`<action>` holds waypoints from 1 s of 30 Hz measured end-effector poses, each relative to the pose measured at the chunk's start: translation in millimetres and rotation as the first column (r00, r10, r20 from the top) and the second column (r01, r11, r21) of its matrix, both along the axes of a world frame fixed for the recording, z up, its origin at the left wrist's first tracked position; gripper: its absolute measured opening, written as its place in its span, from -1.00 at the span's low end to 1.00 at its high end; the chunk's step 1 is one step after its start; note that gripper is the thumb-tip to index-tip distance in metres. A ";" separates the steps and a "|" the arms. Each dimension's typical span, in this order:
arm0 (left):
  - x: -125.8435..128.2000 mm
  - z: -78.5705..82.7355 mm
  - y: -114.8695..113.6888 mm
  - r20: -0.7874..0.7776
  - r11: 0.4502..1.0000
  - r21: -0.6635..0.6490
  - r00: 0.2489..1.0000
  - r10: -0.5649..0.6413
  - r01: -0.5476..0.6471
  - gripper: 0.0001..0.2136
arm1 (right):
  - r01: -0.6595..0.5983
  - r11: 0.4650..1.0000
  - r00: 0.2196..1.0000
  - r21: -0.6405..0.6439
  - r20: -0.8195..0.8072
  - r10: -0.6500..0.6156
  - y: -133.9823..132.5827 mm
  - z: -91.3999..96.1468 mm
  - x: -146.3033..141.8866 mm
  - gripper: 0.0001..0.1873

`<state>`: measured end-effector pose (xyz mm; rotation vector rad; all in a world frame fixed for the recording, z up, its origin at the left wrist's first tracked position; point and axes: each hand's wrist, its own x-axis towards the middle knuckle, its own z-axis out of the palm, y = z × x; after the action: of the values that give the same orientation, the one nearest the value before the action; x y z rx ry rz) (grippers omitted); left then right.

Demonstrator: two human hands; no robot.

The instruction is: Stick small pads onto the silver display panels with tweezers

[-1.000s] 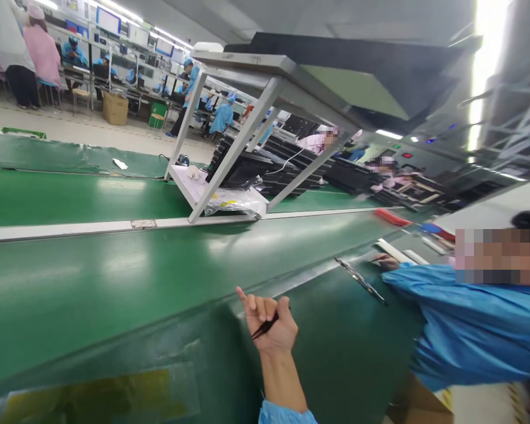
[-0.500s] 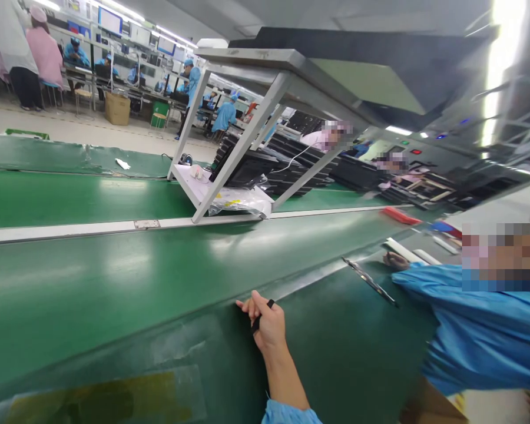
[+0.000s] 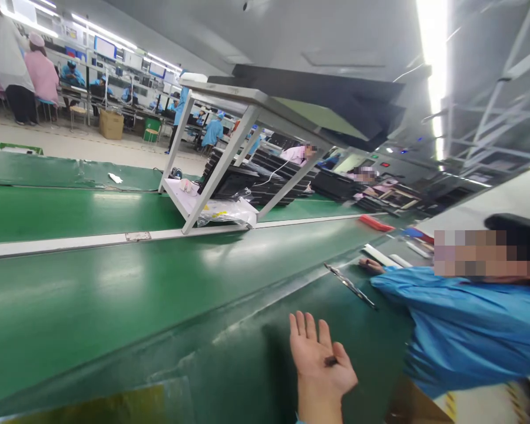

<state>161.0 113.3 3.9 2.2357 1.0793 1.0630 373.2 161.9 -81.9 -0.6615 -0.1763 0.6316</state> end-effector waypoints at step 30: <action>26.4 -44.6 35.5 -0.190 0.992 0.099 0.977 0.092 -0.074 -0.53 | -0.042 0.999 0.986 0.031 0.165 0.036 10.2 54.0 -50.9 -0.06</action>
<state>187.4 148.8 -40.6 2.4270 1.2370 0.9594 322.3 172.1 -27.9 -0.6783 -0.3538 0.6102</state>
